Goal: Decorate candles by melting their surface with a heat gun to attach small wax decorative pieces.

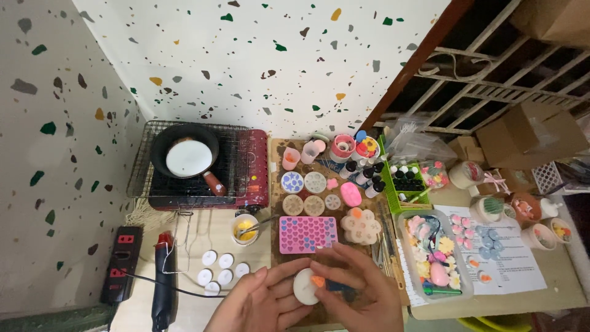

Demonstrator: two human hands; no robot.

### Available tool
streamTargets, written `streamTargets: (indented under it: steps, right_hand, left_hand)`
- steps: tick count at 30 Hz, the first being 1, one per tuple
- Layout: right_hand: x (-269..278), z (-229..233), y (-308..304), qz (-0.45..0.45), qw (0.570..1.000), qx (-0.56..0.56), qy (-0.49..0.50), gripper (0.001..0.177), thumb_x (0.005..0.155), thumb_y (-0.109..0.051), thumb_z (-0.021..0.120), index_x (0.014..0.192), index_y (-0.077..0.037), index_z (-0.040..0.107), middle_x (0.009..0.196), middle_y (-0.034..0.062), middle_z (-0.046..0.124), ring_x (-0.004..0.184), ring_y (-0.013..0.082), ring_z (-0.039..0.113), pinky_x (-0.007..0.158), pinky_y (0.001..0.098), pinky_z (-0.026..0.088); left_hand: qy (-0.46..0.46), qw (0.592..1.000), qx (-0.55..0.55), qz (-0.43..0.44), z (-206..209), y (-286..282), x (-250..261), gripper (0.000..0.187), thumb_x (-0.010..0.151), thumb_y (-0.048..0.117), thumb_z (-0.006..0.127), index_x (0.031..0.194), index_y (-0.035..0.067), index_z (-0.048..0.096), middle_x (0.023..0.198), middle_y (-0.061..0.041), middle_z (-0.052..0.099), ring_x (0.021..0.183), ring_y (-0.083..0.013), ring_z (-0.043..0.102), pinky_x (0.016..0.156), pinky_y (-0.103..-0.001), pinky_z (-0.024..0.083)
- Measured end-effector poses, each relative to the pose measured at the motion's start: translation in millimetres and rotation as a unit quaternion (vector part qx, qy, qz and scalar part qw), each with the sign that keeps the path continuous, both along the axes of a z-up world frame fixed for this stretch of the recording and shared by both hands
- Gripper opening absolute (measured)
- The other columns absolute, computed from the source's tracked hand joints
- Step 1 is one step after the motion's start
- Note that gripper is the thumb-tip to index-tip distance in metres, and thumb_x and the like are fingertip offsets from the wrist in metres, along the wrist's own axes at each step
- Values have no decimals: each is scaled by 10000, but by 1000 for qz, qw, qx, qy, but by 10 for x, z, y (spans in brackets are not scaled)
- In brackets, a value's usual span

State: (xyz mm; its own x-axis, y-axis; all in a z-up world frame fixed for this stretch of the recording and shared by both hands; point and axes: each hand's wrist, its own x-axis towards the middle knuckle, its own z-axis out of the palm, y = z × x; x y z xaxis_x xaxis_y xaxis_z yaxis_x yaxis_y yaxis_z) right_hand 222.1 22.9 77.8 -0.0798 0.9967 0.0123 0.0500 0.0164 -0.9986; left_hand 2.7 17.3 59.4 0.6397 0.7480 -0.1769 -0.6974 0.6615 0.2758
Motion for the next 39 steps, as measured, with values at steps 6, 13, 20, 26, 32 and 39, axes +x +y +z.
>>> streamTargets:
  steps: [6,13,20,26,32,39]
  right_hand:
    - [82,176,45,28,942,263,-208,560,701,-9,840,1235,-91,693,1313,132,718,1224,326,697,998,448,577]
    - [36,177,22,0,816,428,-388,472,661,-191,790,1133,-209,793,1295,62,702,1131,279,646,953,426,527]
    - [-31,126,-29,-15,820,405,-403,485,668,-190,785,1151,-233,792,1297,47,695,1115,274,638,958,435,509]
    - [-53,90,-23,-13,821,395,-412,465,694,-170,775,1153,-244,793,1308,40,686,1111,274,634,958,440,505]
    - [-68,46,-25,-5,823,392,-412,476,703,-150,780,1171,-234,789,1333,36,677,1116,264,635,958,444,503]
    - [-102,55,-1,10,828,387,-405,488,711,-140,777,1195,-209,775,1353,58,664,1113,276,638,956,452,498]
  left_hand:
    - [-1,1000,1,5,-21,-10,7,829,947,549,441,1542,-24,362,1518,-231,527,1395,-338,536,1188,-479,373]
    - [-28,999,12,10,-41,-15,3,801,973,521,416,1549,-31,343,1527,-240,504,1408,-346,512,1205,-489,360]
    - [-11,1000,-10,8,10,-9,-18,781,978,516,394,1539,-25,349,1524,-256,504,1411,-366,516,1203,-506,364]
    - [4,1000,-4,15,-110,-23,-14,780,987,511,371,1545,-34,347,1532,-250,504,1418,-362,509,1205,-496,360]
    - [12,1000,5,21,-182,-27,-13,770,987,509,372,1544,-22,360,1535,-236,511,1415,-353,512,1209,-481,339]
    - [33,999,12,32,-238,-13,-14,762,992,506,368,1523,-40,390,1519,-224,538,1392,-349,538,1193,-474,357]
